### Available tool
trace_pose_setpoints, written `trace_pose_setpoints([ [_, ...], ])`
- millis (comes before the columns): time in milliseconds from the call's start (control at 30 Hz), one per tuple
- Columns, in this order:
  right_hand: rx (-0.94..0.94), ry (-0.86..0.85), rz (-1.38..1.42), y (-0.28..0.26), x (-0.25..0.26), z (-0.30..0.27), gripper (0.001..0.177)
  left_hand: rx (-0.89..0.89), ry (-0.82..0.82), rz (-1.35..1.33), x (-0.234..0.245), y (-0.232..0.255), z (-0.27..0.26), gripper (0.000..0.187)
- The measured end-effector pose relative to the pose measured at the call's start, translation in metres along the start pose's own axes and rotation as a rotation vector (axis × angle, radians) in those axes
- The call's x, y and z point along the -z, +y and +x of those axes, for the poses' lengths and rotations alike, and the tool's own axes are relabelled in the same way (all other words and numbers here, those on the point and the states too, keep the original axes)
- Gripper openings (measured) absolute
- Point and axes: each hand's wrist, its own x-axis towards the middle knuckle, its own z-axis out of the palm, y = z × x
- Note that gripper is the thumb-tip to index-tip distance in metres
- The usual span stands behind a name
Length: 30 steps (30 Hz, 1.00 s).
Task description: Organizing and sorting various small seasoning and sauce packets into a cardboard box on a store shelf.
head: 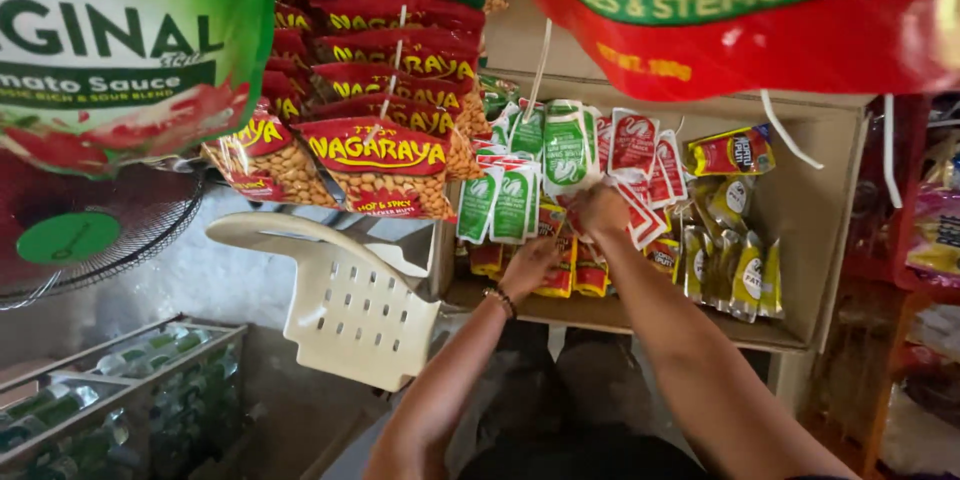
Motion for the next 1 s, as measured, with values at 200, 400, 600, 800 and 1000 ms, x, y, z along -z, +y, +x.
trace_pose_setpoints([
  [200, -0.072, 0.092, 0.069, 0.012, -0.027, 0.034, 0.053, -0.104, -0.13, -0.32, 0.026, -0.064, 0.015, 0.015],
  [400, -0.135, -0.005, 0.009, 0.009, -0.027, 0.041, 0.048, 0.074, 0.02, -0.251, 0.021, -0.03, -0.009, 0.018],
  [600, -0.108, 0.003, 0.127, 0.023, -0.04, 0.042, 0.045, 0.134, -0.01, -0.306, 0.02, -0.047, 0.004, 0.023],
  [800, -0.121, 0.001, 0.185, 0.004, -0.023, 0.037, 0.05, 0.118, -0.024, -0.38, 0.014, -0.048, 0.002, 0.025],
  [1000, -0.048, -0.069, 0.19, 0.039, -0.062, 0.075, 0.045, 0.089, -0.052, -0.492, 0.018, -0.064, 0.006, 0.031],
])
